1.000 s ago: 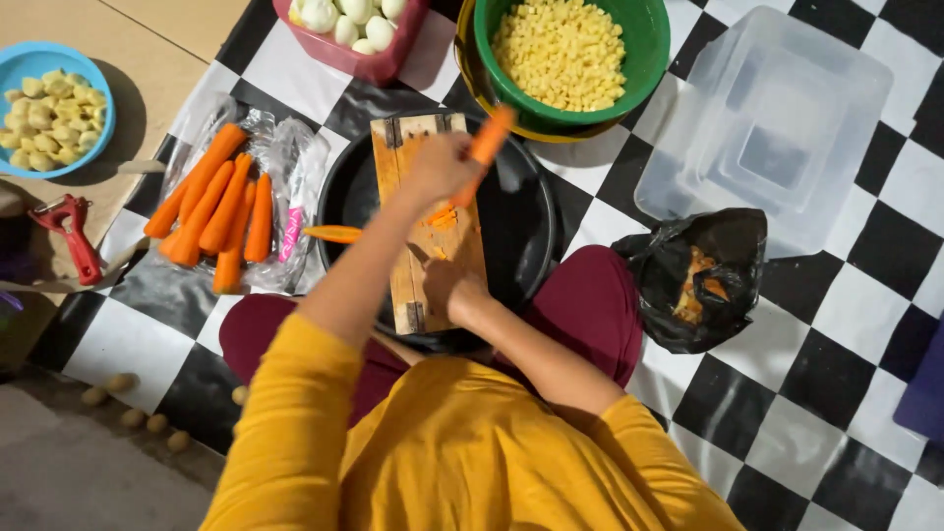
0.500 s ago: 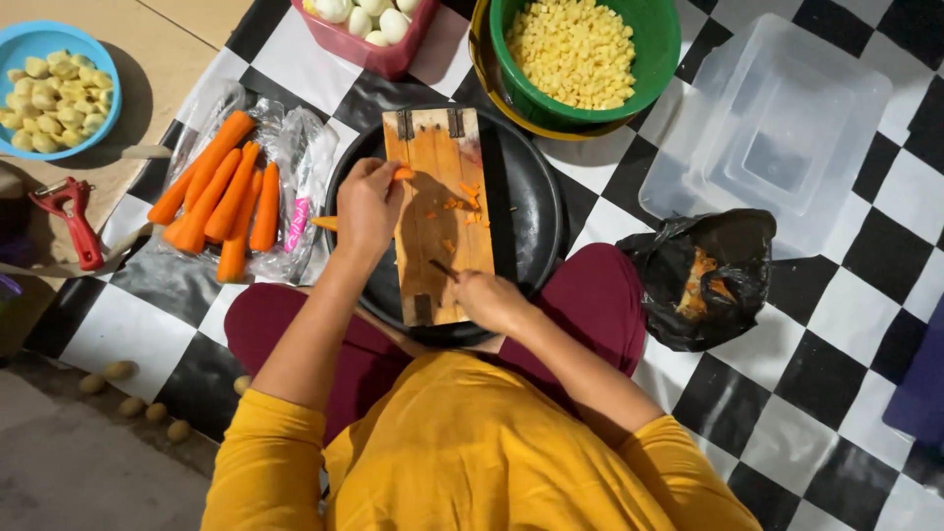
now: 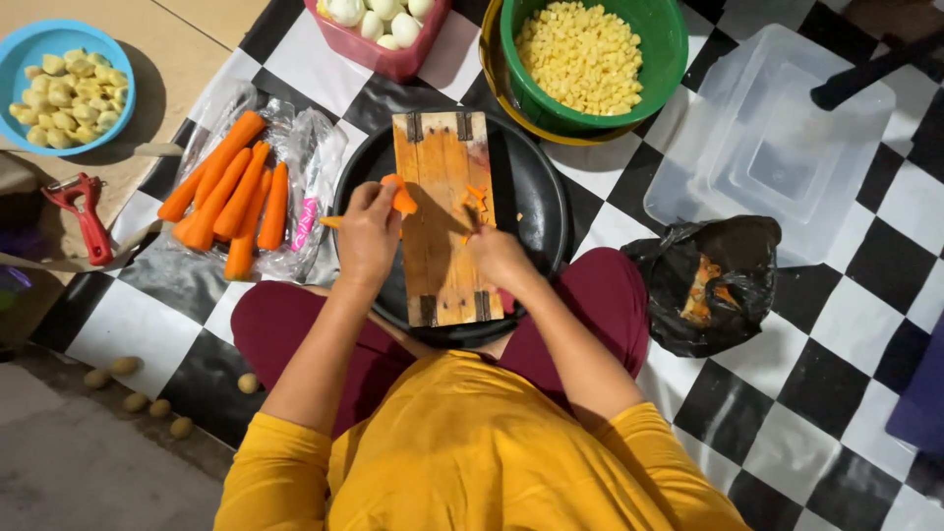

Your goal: Slicing and dicing carrots using a manual wooden slicer and a knife on a floor-level workspace.

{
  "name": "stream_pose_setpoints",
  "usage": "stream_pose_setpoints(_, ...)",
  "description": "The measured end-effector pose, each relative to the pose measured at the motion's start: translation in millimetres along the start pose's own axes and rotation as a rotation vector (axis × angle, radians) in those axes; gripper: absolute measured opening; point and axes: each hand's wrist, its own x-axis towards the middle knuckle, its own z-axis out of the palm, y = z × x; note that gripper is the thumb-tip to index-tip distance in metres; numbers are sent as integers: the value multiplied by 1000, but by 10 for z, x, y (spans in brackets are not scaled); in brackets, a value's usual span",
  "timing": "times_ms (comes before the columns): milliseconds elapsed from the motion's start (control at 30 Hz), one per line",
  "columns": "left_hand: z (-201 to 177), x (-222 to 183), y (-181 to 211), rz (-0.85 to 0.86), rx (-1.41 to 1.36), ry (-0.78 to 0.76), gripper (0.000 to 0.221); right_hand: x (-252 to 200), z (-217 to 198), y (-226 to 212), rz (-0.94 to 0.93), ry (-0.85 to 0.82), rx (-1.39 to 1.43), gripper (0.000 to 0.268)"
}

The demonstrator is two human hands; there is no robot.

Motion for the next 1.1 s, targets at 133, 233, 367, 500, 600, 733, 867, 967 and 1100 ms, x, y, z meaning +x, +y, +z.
stream_pose_setpoints(133,274,-58,80,93,75,-2,38,-103,-97,274,-102,2,12,39)
stream_pose_setpoints(233,411,-203,111,111,193,11,34,-303,5,257,-166,-172,3,34)
stream_pose_setpoints(367,277,-248,206,208,173,-40,26,-180,-40,452,-127,-211,218,32)
stream_pose_setpoints(500,191,-348,193,183,157,-123,25,-35,-70,638,-155,-255,618,31)
stream_pose_setpoints(600,364,-356,145,-168,-24,-170,35,-233,-82,368,-124,-290,757,41)
stream_pose_setpoints(733,369,-46,184,-499,-208,-429,60,-311,-81,130,-43,-344,781,70)
stream_pose_setpoints(867,618,-22,106,-409,-131,-509,59,-138,10,211,-116,-215,645,45)
stream_pose_setpoints(967,641,-24,106,-388,-117,-513,51,44,117,265,-141,-87,437,31)
stream_pose_setpoints(1100,348,150,327,-500,-185,-506,66,39,119,-52,-204,130,58,29)
